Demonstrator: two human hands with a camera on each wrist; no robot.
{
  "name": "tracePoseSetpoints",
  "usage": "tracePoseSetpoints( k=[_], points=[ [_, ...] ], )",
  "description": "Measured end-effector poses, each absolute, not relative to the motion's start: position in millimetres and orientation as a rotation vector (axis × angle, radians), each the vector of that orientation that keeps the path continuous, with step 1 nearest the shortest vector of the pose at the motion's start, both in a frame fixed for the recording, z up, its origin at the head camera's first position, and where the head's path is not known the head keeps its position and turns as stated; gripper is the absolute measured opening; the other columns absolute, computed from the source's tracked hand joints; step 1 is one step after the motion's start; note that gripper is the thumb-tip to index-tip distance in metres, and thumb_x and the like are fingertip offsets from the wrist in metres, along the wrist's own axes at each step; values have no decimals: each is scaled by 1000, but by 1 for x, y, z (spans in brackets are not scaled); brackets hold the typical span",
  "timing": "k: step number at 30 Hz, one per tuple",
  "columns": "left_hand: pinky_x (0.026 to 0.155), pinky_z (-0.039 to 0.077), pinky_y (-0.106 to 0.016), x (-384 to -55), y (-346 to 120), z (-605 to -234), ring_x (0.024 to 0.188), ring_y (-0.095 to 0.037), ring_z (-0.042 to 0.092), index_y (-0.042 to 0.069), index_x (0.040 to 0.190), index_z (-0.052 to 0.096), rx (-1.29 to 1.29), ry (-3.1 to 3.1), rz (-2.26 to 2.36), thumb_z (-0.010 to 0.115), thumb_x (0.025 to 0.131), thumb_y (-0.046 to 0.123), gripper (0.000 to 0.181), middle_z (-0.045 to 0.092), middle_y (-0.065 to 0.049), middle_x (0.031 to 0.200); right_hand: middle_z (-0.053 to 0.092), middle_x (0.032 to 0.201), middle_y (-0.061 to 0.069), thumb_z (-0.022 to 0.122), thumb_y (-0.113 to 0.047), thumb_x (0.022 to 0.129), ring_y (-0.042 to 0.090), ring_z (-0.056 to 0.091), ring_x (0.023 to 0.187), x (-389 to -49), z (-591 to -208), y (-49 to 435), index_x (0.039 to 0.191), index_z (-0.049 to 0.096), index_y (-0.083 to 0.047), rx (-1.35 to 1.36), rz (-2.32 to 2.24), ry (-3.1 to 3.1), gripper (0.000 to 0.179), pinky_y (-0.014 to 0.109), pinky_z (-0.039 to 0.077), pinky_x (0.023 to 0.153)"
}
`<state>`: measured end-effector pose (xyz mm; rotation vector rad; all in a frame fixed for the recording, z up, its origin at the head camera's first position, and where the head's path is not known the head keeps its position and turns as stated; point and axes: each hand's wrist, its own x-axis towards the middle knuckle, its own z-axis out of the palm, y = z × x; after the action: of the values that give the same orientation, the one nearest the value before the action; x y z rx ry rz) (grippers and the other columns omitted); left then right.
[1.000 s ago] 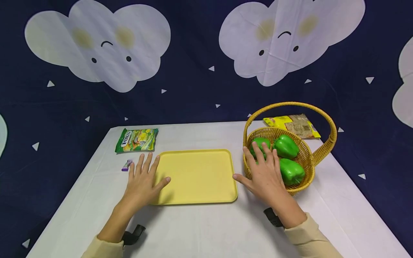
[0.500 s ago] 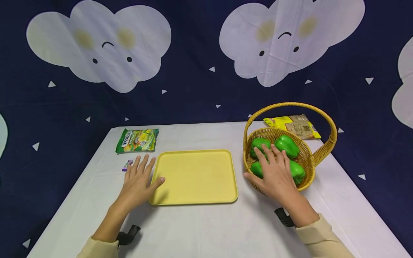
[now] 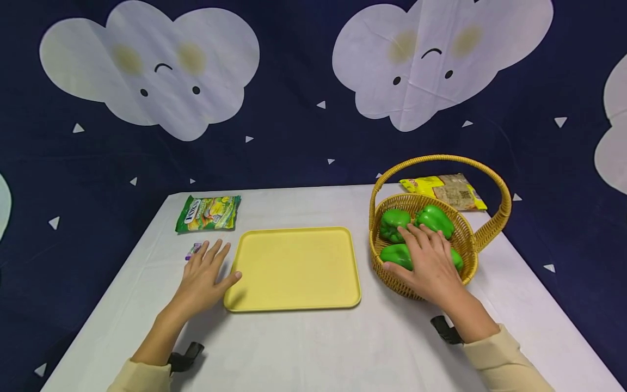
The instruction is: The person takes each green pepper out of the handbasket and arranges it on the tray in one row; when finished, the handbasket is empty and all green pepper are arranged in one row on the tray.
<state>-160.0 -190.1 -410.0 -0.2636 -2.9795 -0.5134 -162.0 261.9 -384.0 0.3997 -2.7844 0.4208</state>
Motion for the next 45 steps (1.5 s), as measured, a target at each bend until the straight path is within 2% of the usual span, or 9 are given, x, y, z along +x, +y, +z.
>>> tracePoseSetpoints(
  k=[4, 11, 22, 45],
  points=[
    [113, 9, -65, -161, -194, -413, 145, -41, 8, 7, 147, 31, -269, -2977, -537, 57, 90, 46, 74, 25, -19, 155, 40, 144, 21, 68, -53, 80, 48, 29, 132, -163, -385, 266, 144, 35, -11, 420, 436, -2787, 83, 69, 16, 106],
    [110, 16, -67, -165, -201, -420, 144, -42, 14, 6, 145, 36, -316, -2976, -561, 61, 88, 42, 72, 30, -18, 153, 44, 139, 24, 70, -50, 79, 49, 33, 127, -163, -387, 272, 139, 41, -6, 456, 432, -2791, 80, 68, 23, 99],
    [108, 20, -69, -170, -213, -425, 140, -45, 24, 6, 141, 42, -445, -2987, -602, 66, 86, 33, 66, 38, -18, 149, 48, 134, 23, 74, -46, 77, 45, 39, 120, -164, -394, 281, 137, 42, -6, 514, 477, -2810, 79, 60, 30, 91],
    [108, 18, -69, -177, -229, -430, 141, -45, 20, 7, 142, 41, -587, -3127, -727, 69, 85, 28, 67, 35, -16, 151, 48, 135, 25, 72, -41, 81, 44, 41, 120, -172, -394, 296, 137, 43, -2, 545, 607, -2913, 74, 59, 31, 93]
  ],
)
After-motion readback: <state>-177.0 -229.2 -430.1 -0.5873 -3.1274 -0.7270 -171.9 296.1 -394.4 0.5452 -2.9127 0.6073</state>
